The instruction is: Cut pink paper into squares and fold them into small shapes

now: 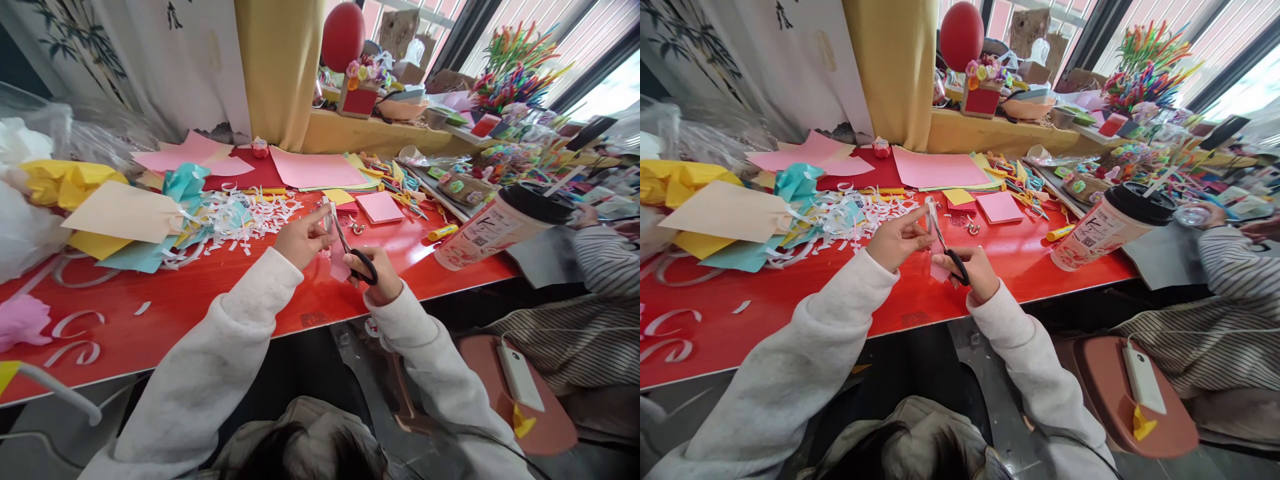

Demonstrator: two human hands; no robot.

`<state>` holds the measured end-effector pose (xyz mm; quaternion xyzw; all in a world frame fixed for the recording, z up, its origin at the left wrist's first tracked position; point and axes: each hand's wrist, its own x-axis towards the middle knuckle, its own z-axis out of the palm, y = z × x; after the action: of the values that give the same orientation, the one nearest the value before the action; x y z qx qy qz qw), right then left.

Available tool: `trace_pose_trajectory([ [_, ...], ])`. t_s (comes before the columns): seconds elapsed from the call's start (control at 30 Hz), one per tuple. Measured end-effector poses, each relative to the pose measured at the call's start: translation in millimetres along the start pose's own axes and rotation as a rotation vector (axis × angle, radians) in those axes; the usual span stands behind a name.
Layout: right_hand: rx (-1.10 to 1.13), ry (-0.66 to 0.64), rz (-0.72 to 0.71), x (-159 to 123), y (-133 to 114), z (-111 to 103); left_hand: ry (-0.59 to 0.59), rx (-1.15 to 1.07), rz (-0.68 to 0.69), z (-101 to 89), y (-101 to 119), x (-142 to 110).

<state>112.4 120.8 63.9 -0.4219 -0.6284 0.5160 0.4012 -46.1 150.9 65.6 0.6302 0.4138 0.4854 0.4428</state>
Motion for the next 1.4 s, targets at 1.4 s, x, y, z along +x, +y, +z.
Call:
trace_pose_trajectory([
  [1.4,-0.023,0.01,0.007,-1,1,-2,-0.105,-0.121,-0.004,-1.8,-9,4],
])
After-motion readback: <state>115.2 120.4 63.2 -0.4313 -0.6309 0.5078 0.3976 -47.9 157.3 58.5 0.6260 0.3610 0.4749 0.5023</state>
